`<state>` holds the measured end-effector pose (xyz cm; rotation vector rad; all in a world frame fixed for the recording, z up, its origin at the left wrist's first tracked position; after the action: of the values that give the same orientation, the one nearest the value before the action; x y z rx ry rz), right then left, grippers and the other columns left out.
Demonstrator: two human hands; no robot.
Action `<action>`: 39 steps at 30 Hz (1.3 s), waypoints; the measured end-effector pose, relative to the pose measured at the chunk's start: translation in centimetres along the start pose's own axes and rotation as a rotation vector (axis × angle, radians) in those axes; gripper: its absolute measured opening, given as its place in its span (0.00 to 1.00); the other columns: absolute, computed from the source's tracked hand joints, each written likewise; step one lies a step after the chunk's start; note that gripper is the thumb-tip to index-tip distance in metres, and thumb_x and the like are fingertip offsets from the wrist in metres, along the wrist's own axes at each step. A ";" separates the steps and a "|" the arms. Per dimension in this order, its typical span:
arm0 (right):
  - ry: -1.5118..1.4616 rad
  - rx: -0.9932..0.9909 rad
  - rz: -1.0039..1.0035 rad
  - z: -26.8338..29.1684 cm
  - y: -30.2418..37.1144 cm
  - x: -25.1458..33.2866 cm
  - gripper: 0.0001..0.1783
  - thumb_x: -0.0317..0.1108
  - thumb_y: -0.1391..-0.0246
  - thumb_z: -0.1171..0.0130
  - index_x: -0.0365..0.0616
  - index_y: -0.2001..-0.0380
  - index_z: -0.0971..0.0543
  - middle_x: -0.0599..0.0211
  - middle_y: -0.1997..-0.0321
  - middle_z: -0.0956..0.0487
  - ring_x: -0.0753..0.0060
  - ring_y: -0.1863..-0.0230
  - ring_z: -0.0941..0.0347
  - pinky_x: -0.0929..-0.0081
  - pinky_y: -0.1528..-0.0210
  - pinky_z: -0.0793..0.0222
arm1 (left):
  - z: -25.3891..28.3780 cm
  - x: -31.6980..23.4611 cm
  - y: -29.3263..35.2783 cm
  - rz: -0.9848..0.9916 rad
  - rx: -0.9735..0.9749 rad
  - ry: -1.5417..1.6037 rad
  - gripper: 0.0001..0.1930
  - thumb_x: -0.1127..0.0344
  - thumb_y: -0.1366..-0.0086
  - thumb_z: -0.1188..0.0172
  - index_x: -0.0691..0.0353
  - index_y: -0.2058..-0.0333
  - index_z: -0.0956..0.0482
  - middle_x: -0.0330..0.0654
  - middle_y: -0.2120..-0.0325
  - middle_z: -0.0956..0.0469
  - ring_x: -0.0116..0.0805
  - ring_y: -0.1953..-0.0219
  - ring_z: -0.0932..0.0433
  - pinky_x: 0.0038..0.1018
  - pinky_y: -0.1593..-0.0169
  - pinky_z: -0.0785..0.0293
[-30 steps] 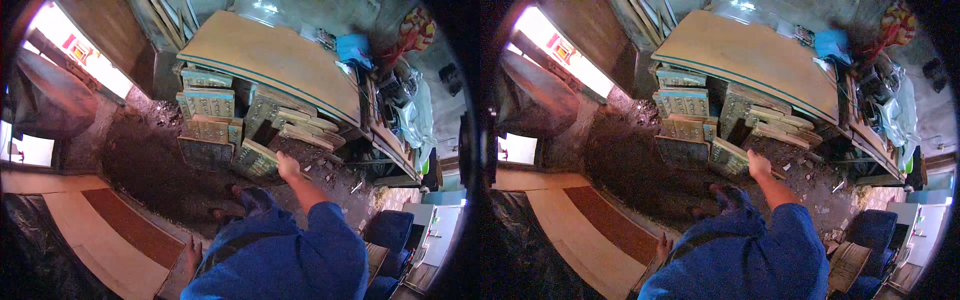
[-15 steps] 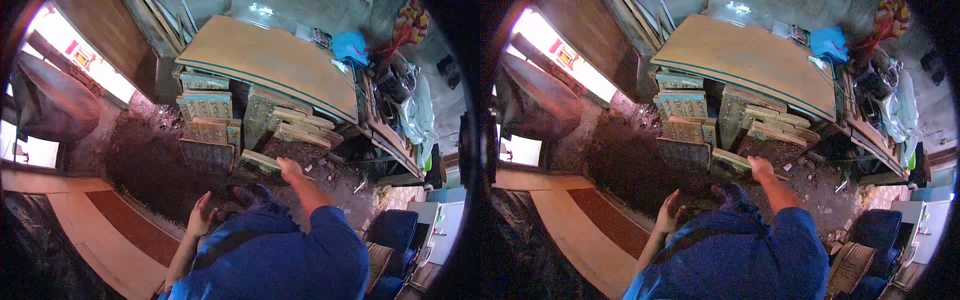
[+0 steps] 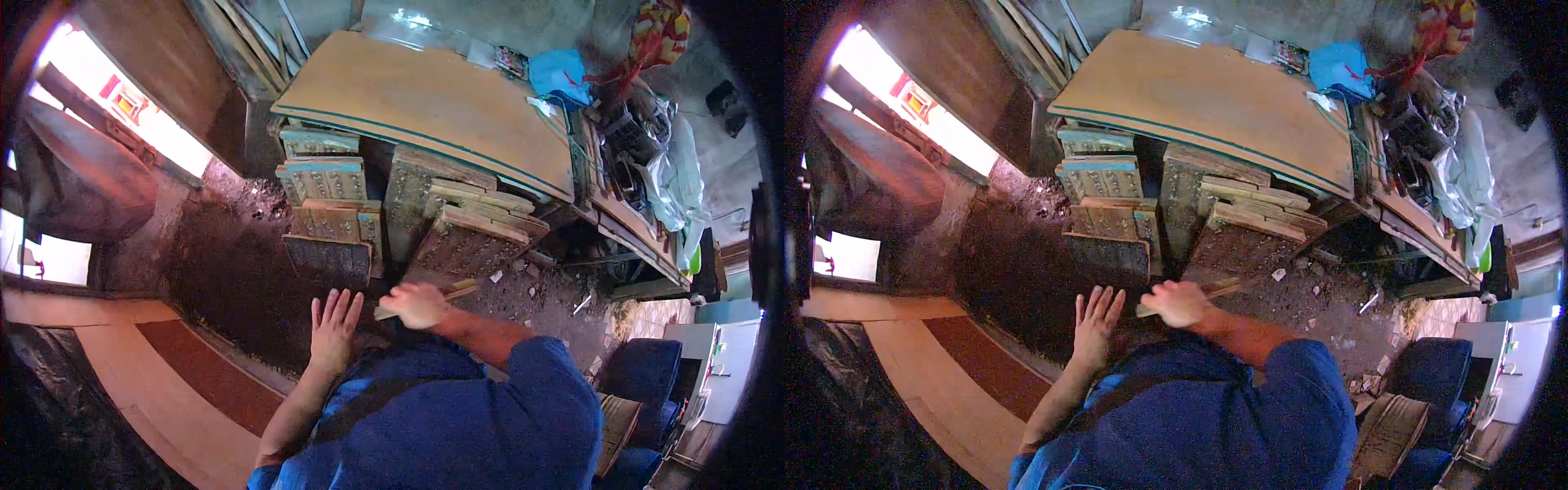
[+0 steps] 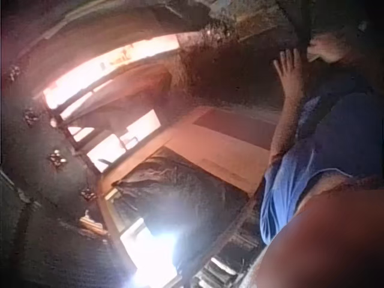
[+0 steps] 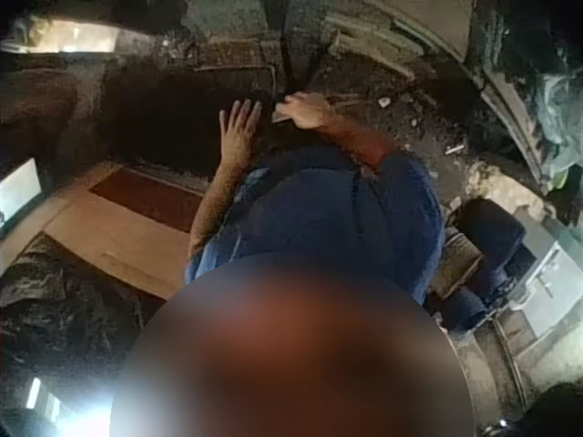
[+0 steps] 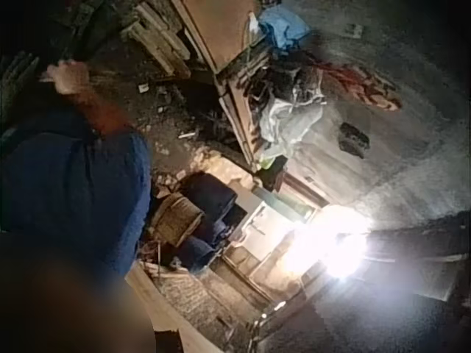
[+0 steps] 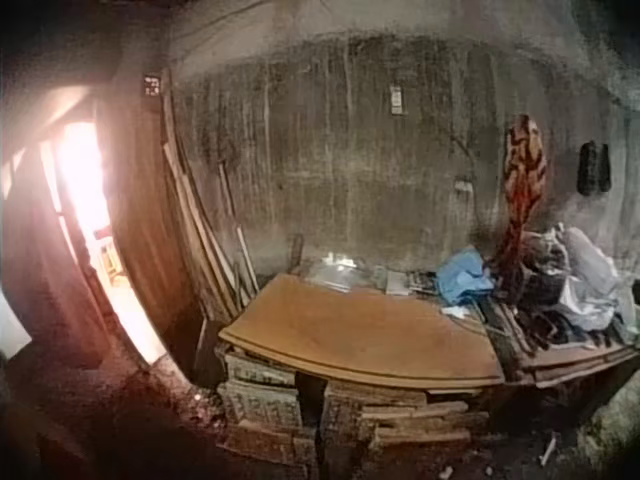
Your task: The person moves between a storage area and an outdoor tank, carrying several wooden trays filled with silkworm cocoons and placing them against the side of the tank.
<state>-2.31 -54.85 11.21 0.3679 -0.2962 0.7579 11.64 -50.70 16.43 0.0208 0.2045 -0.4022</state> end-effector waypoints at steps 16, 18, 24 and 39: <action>-0.115 -0.594 -0.907 -2.8 5.9 -24.8 0.37 0.42 0.53 0.37 0.40 0.42 0.38 0.49 0.38 0.39 0.43 0.34 0.48 0.55 0.36 0.47 | -2.9 6.6 6.2 0.305 0.207 0.003 0.07 0.63 0.40 0.49 0.55 0.66 0.25 0.43 0.72 0.26 0.45 0.66 0.23 0.40 0.63 0.28; -0.058 -0.533 -0.954 -4.7 6.9 -26.9 0.40 0.42 0.54 0.35 0.44 0.40 0.41 0.52 0.35 0.41 0.45 0.32 0.50 0.54 0.35 0.49 | -2.2 7.6 7.5 0.345 0.181 0.010 0.06 0.64 0.42 0.48 0.55 0.67 0.26 0.44 0.72 0.26 0.47 0.67 0.23 0.41 0.65 0.27; -0.084 -0.382 -1.047 -5.0 7.3 -28.1 0.42 0.39 0.56 0.34 0.48 0.39 0.41 0.55 0.31 0.47 0.48 0.29 0.58 0.51 0.32 0.55 | -1.1 7.7 9.3 0.416 0.152 0.059 0.06 0.66 0.47 0.44 0.57 0.69 0.25 0.46 0.73 0.25 0.50 0.68 0.23 0.42 0.66 0.27; 0.049 0.050 -0.456 -3.6 2.9 -19.6 0.25 0.33 0.65 0.40 0.45 0.58 0.29 0.52 0.62 0.23 0.45 0.58 0.25 0.53 0.58 0.28 | -3.1 4.4 7.8 0.282 0.199 0.172 0.11 0.61 0.45 0.44 0.55 0.63 0.24 0.43 0.70 0.24 0.45 0.65 0.22 0.38 0.61 0.27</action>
<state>-17.44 -63.36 1.00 0.4435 -0.1382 0.3262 18.04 -45.09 12.39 0.2775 0.3261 -0.1375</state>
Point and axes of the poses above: each hand's wrist, its own y-axis away from the middle knuckle, its own z-axis out of the back of the hand, x = y × z, the point moved 7 cm from there along -y, towards the middle knuckle
